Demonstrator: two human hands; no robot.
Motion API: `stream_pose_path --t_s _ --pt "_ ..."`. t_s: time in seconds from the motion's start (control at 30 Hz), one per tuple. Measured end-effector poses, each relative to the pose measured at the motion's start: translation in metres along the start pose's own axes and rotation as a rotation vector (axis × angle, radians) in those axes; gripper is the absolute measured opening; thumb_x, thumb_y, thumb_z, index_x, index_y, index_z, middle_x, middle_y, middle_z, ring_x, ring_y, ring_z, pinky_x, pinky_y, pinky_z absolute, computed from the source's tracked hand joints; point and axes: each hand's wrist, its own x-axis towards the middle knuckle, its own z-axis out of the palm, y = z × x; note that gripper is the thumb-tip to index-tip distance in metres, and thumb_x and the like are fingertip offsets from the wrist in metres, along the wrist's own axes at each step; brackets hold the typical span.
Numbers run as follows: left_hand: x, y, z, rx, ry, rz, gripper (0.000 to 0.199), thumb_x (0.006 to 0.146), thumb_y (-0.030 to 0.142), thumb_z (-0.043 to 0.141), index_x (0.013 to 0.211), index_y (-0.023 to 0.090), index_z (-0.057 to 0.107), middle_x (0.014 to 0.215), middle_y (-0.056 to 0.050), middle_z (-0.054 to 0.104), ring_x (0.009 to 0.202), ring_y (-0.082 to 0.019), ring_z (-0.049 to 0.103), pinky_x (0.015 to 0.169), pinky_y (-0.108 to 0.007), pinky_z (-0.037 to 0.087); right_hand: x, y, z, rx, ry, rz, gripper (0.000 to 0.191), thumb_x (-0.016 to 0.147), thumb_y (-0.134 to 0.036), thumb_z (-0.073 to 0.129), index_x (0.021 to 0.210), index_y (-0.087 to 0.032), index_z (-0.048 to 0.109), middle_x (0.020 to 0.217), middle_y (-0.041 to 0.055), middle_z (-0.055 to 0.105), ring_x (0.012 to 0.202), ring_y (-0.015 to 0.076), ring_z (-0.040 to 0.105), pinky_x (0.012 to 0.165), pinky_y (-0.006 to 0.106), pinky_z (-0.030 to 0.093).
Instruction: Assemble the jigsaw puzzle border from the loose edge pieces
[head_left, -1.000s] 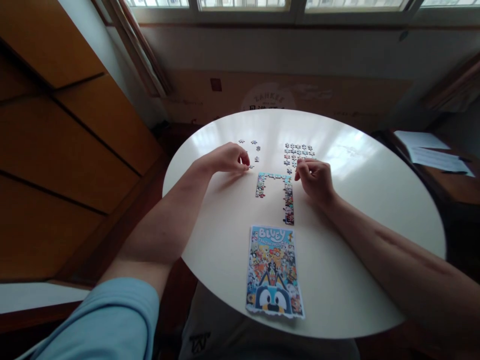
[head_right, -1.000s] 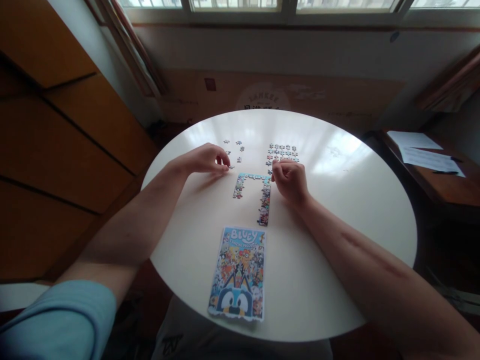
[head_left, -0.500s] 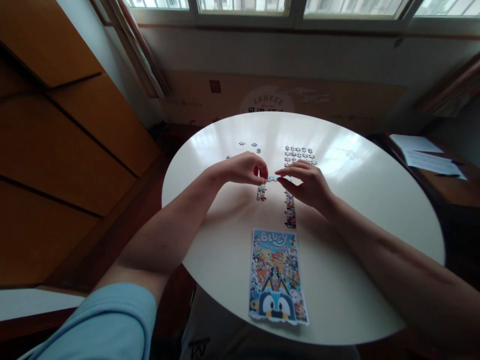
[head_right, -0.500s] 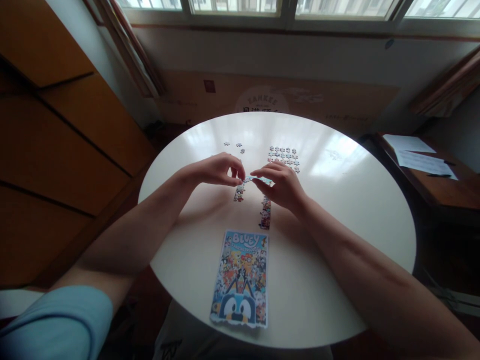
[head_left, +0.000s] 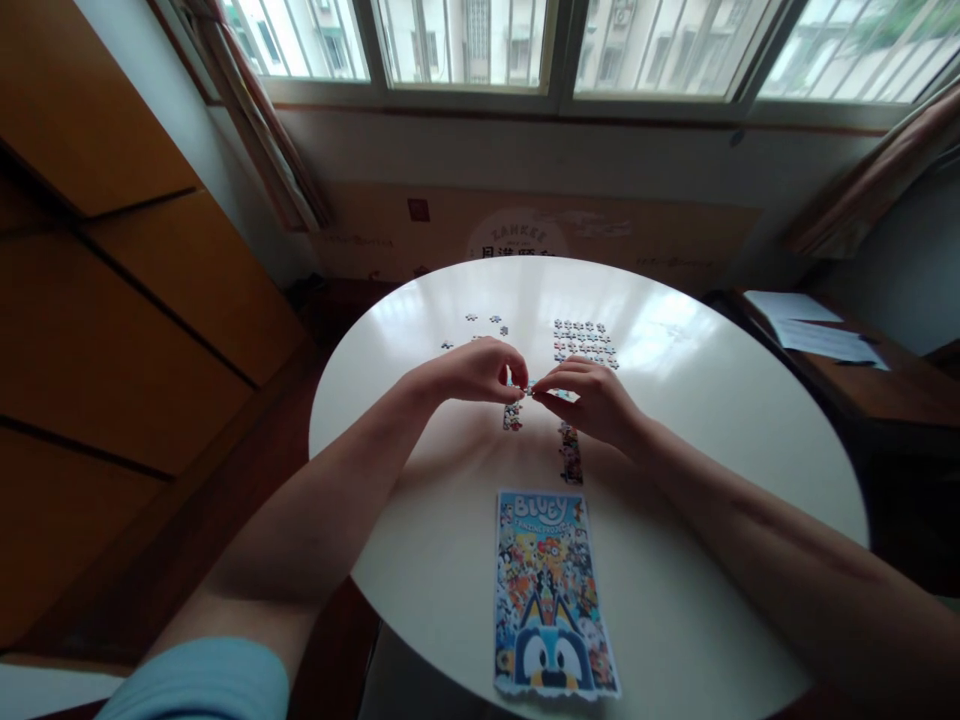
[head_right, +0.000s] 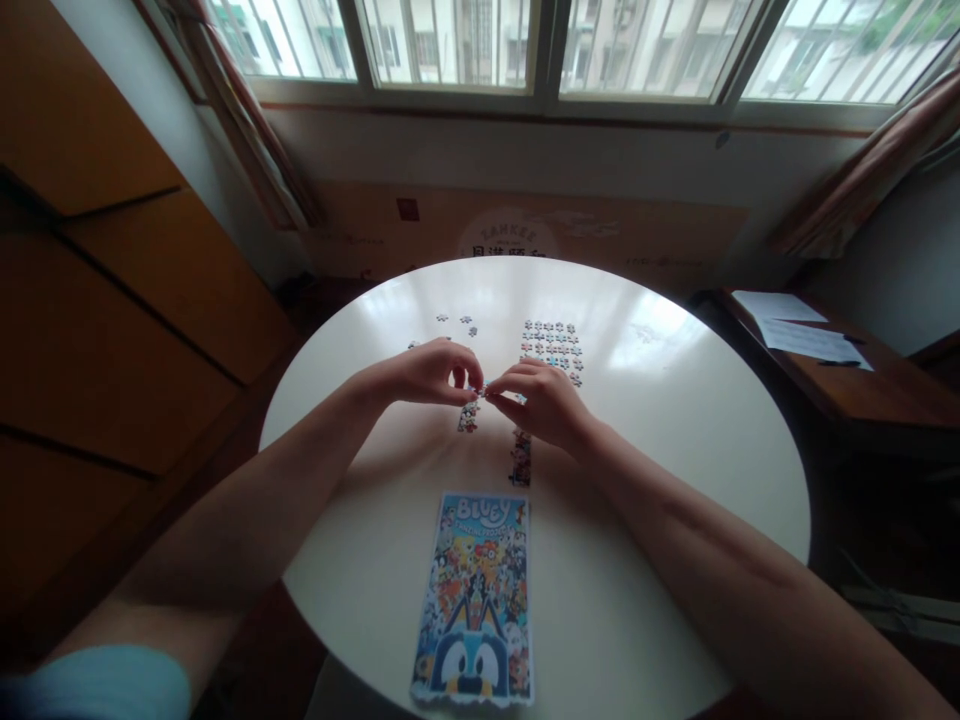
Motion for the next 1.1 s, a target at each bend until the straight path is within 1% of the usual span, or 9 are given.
stream_pose_path --t_s 0.13,0.27,0.53,0.7,0.83,0.9,0.97,1.1 --pt "0.000 0.005 -0.001 0.038 0.001 0.010 0.014 0.075 0.022 0.068 0.085 0.018 0.077 0.082 -0.004 0.075 0.072 -0.015 0.068 0.067 -0.028 0.051 -0.001 0.003 0.000 -0.031 0.014 0.007 0.013 0.095 -0.037 0.069 0.092 -0.031 0.079 0.084 0.0005 0.077 0.079 0.0205 0.068 0.073 0.035 0.052" --pt "-0.001 0.008 -0.001 0.078 0.025 0.035 0.012 0.075 0.021 0.068 0.084 0.019 0.077 0.083 -0.003 0.074 0.070 -0.015 0.067 0.068 -0.028 0.051 -0.002 0.005 0.001 -0.040 0.021 0.004 0.015 0.095 -0.036 0.067 0.089 -0.030 0.079 0.082 0.0005 0.077 0.078 0.0204 0.066 0.073 0.035 0.051" --pt "0.000 0.007 0.005 0.155 0.056 0.067 0.013 0.074 0.020 0.069 0.084 0.021 0.076 0.084 -0.003 0.074 0.072 -0.015 0.065 0.069 -0.028 0.049 -0.003 0.005 0.005 -0.016 0.015 0.035 0.015 0.095 -0.032 0.066 0.087 -0.030 0.078 0.082 -0.0001 0.077 0.077 0.0194 0.067 0.073 0.034 0.051" --pt "-0.003 -0.002 -0.002 0.128 0.081 0.064 0.015 0.078 0.022 0.066 0.090 0.019 0.075 0.089 -0.005 0.074 0.075 -0.016 0.066 0.071 -0.030 0.049 -0.003 0.005 0.003 -0.050 -0.011 0.023 0.016 0.095 -0.030 0.065 0.085 -0.030 0.077 0.080 -0.0002 0.076 0.075 0.0193 0.066 0.072 0.034 0.050" --pt "-0.007 -0.016 -0.012 0.087 0.116 -0.029 0.016 0.078 0.019 0.062 0.086 0.017 0.076 0.087 -0.005 0.074 0.073 -0.015 0.064 0.068 -0.028 0.049 -0.003 0.003 0.001 -0.084 -0.019 -0.005 0.019 0.096 -0.031 0.063 0.085 -0.029 0.077 0.082 0.0005 0.077 0.077 0.0199 0.067 0.072 0.034 0.051" --pt "-0.009 -0.021 -0.016 0.062 0.085 -0.085 0.014 0.078 0.021 0.063 0.083 0.018 0.075 0.082 -0.004 0.073 0.071 -0.015 0.063 0.065 -0.027 0.047 -0.003 0.002 0.000 -0.095 -0.052 -0.018 0.019 0.097 -0.031 0.062 0.086 -0.029 0.078 0.084 0.0007 0.077 0.079 0.0204 0.068 0.073 0.034 0.052" --pt "-0.009 -0.023 -0.018 0.031 0.013 -0.137 0.012 0.078 0.028 0.066 0.079 0.018 0.074 0.075 -0.003 0.070 0.067 -0.014 0.060 0.060 -0.026 0.043 -0.003 0.000 -0.001 -0.096 -0.080 -0.032 0.019 0.097 -0.032 0.061 0.088 -0.030 0.078 0.085 0.0004 0.078 0.080 0.0207 0.068 0.073 0.035 0.052" --pt "-0.010 -0.021 -0.018 0.005 -0.114 -0.224 0.021 0.076 0.038 0.071 0.069 0.019 0.068 0.065 -0.001 0.063 0.058 -0.012 0.052 0.053 -0.025 0.036 -0.004 -0.002 -0.003 -0.092 -0.089 -0.066 0.018 0.097 -0.031 0.062 0.089 -0.029 0.078 0.085 -0.0005 0.078 0.079 0.0207 0.068 0.073 0.035 0.052"
